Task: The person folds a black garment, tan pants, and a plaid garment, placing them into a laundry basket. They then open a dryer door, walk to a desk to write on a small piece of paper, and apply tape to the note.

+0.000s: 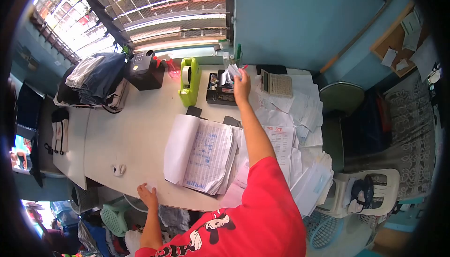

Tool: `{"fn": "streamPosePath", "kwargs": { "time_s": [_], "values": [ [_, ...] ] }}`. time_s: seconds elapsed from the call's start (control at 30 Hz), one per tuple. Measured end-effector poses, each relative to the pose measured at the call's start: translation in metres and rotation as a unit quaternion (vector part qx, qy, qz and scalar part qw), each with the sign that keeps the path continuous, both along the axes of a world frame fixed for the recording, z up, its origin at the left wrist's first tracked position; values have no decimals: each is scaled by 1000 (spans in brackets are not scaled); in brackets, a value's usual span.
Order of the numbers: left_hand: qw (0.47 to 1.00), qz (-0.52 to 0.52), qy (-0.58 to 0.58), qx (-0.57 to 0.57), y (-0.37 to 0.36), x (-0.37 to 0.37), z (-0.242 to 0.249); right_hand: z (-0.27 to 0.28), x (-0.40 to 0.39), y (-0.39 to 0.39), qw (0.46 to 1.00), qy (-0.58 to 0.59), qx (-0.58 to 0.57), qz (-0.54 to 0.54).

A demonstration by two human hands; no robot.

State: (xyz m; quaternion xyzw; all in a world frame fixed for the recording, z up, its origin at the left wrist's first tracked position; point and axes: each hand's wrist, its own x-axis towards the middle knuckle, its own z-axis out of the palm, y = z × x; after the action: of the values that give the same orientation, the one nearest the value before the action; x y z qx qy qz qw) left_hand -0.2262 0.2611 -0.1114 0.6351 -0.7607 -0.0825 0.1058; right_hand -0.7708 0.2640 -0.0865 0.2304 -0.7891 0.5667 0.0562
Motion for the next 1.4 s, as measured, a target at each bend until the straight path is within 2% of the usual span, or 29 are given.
{"fn": "streamPosePath", "kwargs": {
  "time_s": [0.03, 0.13, 0.2, 0.27, 0.33, 0.47, 0.53, 0.6, 0.7, 0.8, 0.87, 0.93, 1.03, 1.13, 1.17, 1.23, 1.27, 1.3, 1.33, 1.4],
  "values": [
    [999, -5, -25, 47, 1, 3, 0, 2, 7, -4, 1000, 13, -8, -2],
    [998, -26, 12, 56, 4, 6, -8, 6, 23, -12, 998, 65, -15, -21],
    [998, -42, -4, 43, 8, 8, -11, 11, 33, -12, 978, 183, 95, -16],
    [998, -59, -19, 27, 12, 8, -10, 27, 52, -12, 938, 261, 220, -64],
    [997, -79, -8, 12, 17, 7, -6, 27, 59, -17, 924, 275, 259, -65],
    [996, -84, 2, 34, 17, 11, -6, 52, 50, -22, 931, 281, 206, -109],
    [992, -117, -15, 36, 18, 15, -7, 57, 21, -22, 964, 170, 156, -134],
    [993, -106, -7, 45, 20, 15, -7, 46, -29, -32, 973, 111, 129, -154],
    [992, -115, -3, 47, 21, 18, -8, 48, -74, -45, 972, 50, 161, -164],
    [991, -130, 16, 40, 22, 15, -3, 46, -98, -55, 970, 22, 215, -114],
    [990, -134, 22, 30, 18, 12, -3, 44, -106, -59, 967, 26, 253, -29],
    [990, -137, 26, 35, 16, 11, -3, 35, -109, -63, 966, 39, 254, -35],
    [990, -135, 30, 24, 12, 10, -1, 35, -110, -65, 978, 38, 203, -28],
    [995, -87, 54, 11, 12, 4, 11, 65, -106, -55, 988, 64, 142, -14],
    [994, -67, 89, 6, 12, -3, 24, 71, -109, -52, 986, 132, 97, -17],
    [986, -45, 159, -13, 15, -8, 35, 123, -62, -43, 983, 165, 79, -13],
    [973, -8, 230, 12, 19, -23, 56, 145, -29, -41, 986, 162, 38, 15],
    [961, -24, 275, 27, 24, -28, 65, 149, -14, -36, 989, 128, 27, 67],
    [953, -24, 297, 53, 31, -38, 77, 157, 25, -31, 989, 69, -42, 127],
    [930, -101, 342, 91, 42, -50, 94, 165, 115, -13, 962, -11, -73, 264]
  ]
}}
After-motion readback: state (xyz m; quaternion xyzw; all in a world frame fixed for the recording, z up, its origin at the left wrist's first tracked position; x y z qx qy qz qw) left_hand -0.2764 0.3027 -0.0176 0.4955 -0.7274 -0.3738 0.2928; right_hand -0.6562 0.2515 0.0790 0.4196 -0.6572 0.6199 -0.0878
